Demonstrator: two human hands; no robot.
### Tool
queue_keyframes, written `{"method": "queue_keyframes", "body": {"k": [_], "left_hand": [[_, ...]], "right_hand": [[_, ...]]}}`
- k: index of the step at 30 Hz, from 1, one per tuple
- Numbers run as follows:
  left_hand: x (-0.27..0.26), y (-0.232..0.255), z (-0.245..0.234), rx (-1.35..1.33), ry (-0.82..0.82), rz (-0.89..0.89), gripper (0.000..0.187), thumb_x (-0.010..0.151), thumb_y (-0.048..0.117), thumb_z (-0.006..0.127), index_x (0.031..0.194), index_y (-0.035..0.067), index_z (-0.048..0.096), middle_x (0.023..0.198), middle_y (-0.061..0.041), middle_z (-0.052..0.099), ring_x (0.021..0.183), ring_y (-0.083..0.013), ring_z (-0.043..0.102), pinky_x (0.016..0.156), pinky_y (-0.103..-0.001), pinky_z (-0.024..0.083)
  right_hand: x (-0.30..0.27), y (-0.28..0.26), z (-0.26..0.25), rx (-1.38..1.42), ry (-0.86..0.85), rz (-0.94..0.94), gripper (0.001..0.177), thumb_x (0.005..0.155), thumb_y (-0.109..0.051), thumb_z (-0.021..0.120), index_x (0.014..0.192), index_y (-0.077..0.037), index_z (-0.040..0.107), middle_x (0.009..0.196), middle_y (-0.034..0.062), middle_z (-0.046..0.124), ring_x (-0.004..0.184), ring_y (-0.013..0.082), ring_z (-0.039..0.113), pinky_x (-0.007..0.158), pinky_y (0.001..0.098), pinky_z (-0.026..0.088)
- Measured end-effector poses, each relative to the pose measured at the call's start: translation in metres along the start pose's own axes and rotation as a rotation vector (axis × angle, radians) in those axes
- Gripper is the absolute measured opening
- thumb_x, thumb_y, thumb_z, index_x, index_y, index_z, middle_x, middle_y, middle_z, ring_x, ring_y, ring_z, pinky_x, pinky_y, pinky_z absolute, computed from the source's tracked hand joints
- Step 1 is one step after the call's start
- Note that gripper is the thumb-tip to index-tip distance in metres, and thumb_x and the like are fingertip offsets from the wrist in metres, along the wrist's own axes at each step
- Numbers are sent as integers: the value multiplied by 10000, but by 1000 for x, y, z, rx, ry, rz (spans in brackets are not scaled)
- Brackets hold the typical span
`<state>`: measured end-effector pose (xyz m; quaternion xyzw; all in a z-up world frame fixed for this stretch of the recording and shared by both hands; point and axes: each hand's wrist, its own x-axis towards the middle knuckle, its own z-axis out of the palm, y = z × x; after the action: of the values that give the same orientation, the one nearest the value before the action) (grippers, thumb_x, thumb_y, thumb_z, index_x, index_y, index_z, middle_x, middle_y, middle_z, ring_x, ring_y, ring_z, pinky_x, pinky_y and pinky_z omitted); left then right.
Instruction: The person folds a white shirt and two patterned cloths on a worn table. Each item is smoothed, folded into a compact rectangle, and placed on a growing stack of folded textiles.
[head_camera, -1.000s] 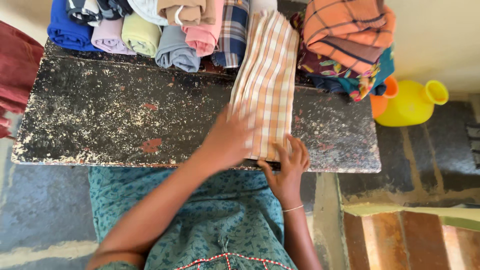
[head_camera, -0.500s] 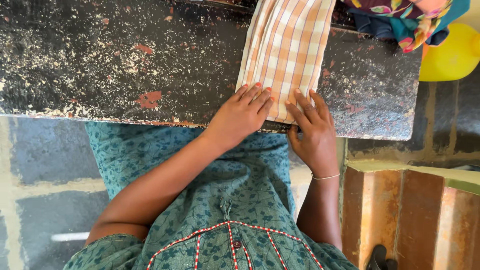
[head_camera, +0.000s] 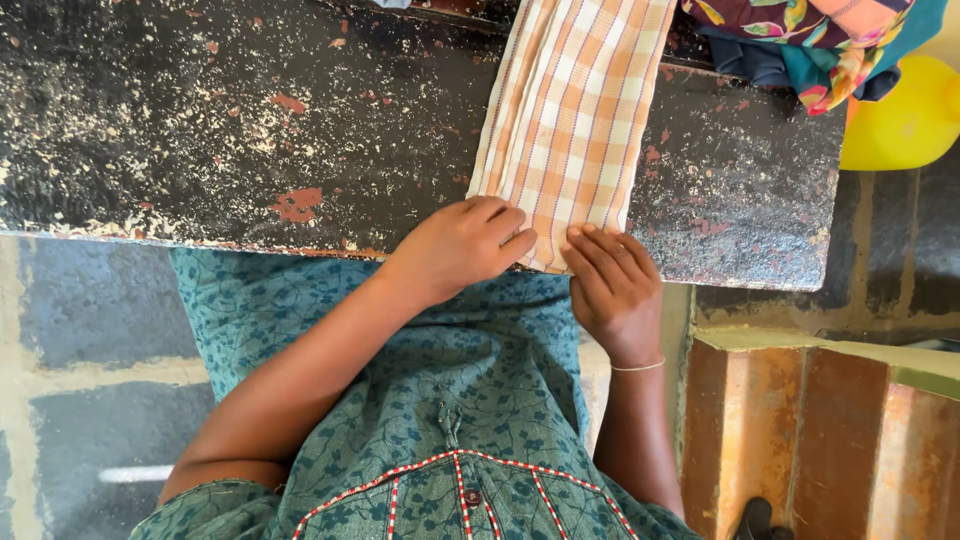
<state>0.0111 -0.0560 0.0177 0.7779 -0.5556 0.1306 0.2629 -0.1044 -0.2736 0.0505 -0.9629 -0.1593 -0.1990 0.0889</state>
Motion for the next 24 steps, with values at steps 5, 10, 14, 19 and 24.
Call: {"method": "queue_keyframes", "body": {"k": [5, 10, 14, 19, 24], "left_hand": [[-12, -11, 4, -268, 92, -150, 293, 890, 73, 676, 1183, 83, 691, 1174, -76, 705, 1073, -260, 697, 874, -366, 579], [-6, -15, 11, -375, 176, -254, 311, 883, 98, 686, 1193, 108, 658, 1082, -76, 725, 1016, -293, 707, 886, -446, 568], [12, -20, 10, -581, 132, -423, 376, 945, 28, 656, 1309, 97, 590, 1019, -133, 715, 915, -340, 699, 786, -460, 552], [22, -23, 14, -561, -78, -728, 468, 1055, 151, 633, 1494, 140, 469, 887, -160, 707, 833, -332, 692, 727, -479, 537], [13, -2, 30, 174, 316, -122, 310, 1110, 195, 646, 1407, 125, 589, 1374, -95, 624, 1248, -251, 614, 1042, -458, 481]], "right_hand": [[-13, 16, 10, 146, 47, 20, 372, 847, 134, 626, 1178, -34, 640, 1215, 120, 715, 1204, 284, 686, 1102, 482, 522], [-38, 25, 40, 236, 162, 195, 392, 980, 148, 650, 1296, -71, 575, 1258, 173, 647, 1216, 328, 713, 935, 361, 606], [-33, 34, 49, 176, 289, 255, 361, 952, 119, 644, 1266, -52, 600, 1211, 158, 606, 1097, 323, 646, 886, 396, 556], [-1, 40, 38, 182, 346, 380, 199, 917, 19, 803, 1093, -46, 738, 1141, 119, 605, 1031, 270, 591, 851, 373, 483], [20, 38, 29, 321, 290, 538, 158, 918, -5, 824, 1062, -43, 772, 1088, 85, 608, 960, 220, 579, 774, 346, 462]]}}
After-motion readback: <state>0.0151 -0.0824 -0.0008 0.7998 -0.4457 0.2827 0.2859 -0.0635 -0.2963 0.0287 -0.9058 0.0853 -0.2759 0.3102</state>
